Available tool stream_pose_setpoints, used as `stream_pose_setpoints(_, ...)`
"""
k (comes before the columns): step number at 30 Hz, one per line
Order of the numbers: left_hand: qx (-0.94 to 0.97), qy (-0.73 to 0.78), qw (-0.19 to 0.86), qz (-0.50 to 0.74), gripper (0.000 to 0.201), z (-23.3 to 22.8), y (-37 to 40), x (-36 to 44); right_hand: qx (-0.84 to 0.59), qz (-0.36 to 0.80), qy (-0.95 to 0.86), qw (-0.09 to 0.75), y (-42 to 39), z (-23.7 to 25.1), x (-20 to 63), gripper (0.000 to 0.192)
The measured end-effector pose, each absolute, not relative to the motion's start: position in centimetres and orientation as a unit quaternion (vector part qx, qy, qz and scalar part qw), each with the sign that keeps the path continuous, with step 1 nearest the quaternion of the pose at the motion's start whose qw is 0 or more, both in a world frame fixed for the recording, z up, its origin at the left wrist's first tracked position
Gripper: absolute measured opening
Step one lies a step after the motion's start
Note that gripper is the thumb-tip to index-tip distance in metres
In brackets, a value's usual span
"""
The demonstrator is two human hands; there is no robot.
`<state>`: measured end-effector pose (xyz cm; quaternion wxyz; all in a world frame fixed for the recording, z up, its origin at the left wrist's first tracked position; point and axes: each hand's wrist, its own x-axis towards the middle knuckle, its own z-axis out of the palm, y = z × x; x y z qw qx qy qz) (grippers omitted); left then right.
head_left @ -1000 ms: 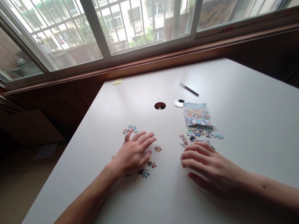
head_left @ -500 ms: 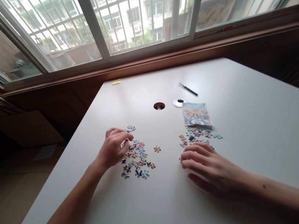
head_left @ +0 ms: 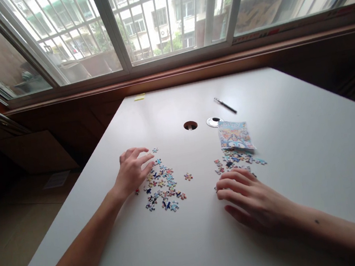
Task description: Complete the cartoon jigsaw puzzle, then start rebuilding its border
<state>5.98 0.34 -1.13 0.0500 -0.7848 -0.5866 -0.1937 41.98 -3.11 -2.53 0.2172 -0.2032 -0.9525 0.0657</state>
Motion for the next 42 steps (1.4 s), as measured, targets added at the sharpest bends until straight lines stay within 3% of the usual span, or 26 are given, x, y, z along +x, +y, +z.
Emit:
stream_pose_setpoints(11, -0.785, -0.596, -0.06, -0.155, 0.011, -0.4, 0.4, 5.2, -0.208, 0.065, -0.953, 0.211, -3.1, -2.6, 42.0, 0.018)
stream_pose_setpoints(24, -0.754, -0.621, -0.144, -0.161, 0.022, 0.6, 0.1, 4.6, -0.203, 0.07, -0.953, 0.213, -3.2, -2.5, 41.9, 0.018)
stream_pose_setpoints(35, -0.724, -0.645, -0.185, -0.159, 0.024, 1.3, 0.5, 1.9, -0.203, 0.07, -0.954, 0.21, -3.1, -2.6, 42.1, 0.019)
stream_pose_setpoints(42, -0.743, -0.63, -0.136, -0.182, 0.027, 0.6, 1.0, 1.5, -0.205, 0.065, -0.951, 0.222, -3.2, -2.3, 41.8, 0.017)
